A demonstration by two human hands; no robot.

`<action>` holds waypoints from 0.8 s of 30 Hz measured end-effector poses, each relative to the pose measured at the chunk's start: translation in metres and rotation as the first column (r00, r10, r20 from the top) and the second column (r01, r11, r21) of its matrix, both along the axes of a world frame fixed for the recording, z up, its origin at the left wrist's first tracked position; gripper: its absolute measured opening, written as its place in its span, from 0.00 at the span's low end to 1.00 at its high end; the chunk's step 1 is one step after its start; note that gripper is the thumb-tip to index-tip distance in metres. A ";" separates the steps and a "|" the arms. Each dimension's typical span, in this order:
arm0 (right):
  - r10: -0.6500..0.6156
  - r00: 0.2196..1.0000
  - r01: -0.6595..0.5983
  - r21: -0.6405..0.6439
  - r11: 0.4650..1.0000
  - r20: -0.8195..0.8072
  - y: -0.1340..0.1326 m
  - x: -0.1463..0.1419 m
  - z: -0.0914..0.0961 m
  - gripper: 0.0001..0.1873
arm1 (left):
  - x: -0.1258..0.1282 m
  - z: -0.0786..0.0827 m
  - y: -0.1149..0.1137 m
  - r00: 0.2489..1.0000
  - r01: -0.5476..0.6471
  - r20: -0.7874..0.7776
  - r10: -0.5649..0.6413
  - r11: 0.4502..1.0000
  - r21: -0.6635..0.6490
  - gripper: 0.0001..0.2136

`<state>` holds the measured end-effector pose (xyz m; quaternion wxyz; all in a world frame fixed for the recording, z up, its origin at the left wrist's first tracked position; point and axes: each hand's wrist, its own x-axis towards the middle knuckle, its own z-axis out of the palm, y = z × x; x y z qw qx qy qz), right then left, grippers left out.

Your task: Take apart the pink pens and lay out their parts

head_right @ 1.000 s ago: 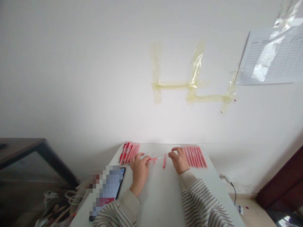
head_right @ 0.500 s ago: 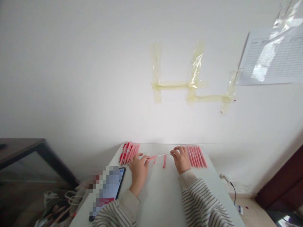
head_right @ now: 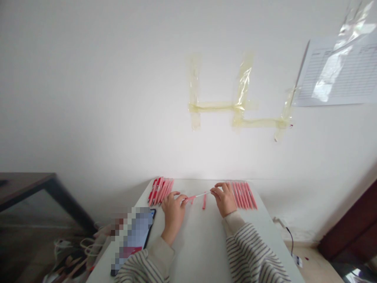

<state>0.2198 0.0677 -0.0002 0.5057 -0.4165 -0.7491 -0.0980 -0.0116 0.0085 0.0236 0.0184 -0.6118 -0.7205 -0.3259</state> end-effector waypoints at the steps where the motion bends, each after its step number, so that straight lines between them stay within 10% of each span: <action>1: -0.003 1.000 0.003 0.005 1.000 -0.009 0.000 0.000 0.001 0.08 | 0.000 0.000 0.000 1.000 -0.002 -0.001 0.002 1.000 0.000 0.06; 24: -0.092 0.995 0.093 0.036 0.995 -0.038 -0.004 0.001 0.008 0.07 | 0.000 0.007 -0.003 1.000 -0.020 0.001 0.020 1.000 -0.013 0.08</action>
